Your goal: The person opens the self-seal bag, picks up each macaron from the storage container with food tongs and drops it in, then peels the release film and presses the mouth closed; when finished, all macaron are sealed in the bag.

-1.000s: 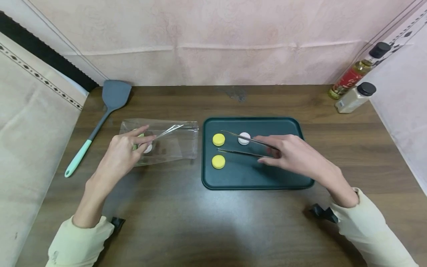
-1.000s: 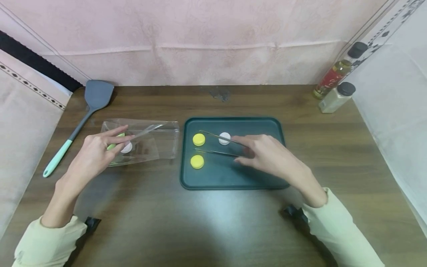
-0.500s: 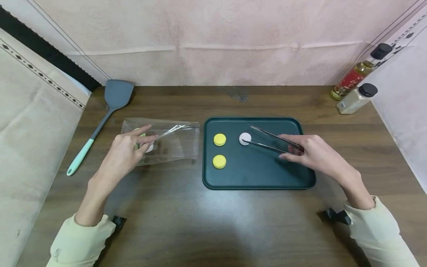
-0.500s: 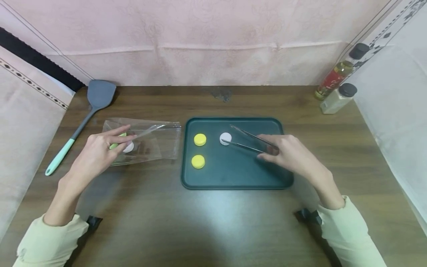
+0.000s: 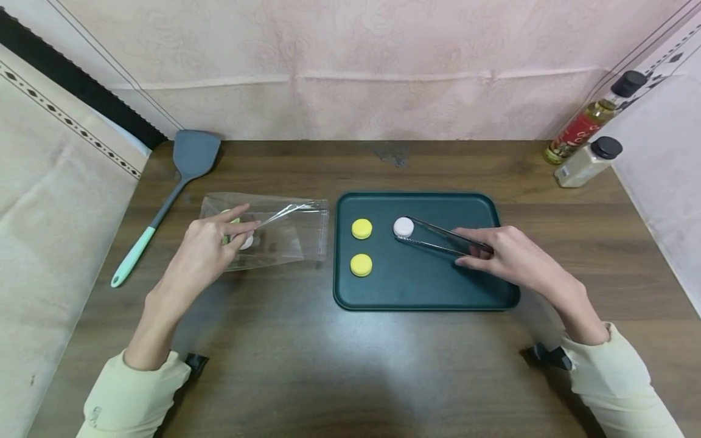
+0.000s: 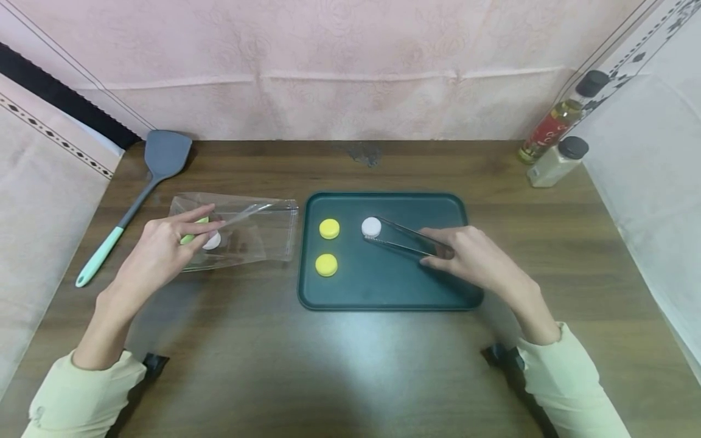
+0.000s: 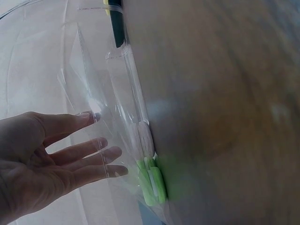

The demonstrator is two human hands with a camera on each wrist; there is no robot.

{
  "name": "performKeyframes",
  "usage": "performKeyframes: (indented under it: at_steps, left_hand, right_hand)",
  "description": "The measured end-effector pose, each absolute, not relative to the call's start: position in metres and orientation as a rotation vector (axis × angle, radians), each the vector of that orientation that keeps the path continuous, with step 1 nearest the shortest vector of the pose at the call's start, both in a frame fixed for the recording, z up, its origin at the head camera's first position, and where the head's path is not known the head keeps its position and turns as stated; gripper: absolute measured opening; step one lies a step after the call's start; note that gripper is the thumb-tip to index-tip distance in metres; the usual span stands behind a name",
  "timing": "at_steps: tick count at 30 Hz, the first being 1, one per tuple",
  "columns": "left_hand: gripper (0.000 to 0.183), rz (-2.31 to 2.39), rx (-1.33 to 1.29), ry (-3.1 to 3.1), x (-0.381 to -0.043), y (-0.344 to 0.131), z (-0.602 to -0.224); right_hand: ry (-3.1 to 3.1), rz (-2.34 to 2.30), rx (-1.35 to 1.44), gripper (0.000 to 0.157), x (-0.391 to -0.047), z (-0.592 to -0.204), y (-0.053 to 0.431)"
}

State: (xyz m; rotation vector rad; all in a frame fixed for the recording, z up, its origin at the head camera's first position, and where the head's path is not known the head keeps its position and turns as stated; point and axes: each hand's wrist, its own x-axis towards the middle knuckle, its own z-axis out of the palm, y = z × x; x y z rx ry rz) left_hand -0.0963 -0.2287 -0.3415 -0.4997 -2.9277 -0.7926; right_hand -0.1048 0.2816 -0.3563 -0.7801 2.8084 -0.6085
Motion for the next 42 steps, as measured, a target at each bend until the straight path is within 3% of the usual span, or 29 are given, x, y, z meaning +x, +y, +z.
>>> performKeyframes:
  at_steps: [19, 42]
  left_hand:
    - [0.027, -0.794, -0.501, -2.934, -0.097, -0.228, -0.34]
    - [0.027, -0.796, -0.493, -2.946, -0.096, -0.229, -0.34]
  right_hand:
    - [2.778, -0.741, -0.89, 0.044, -0.103, -0.348, 0.269]
    - [2.558, -0.727, -1.166, 0.051, -0.129, -0.334, 0.168]
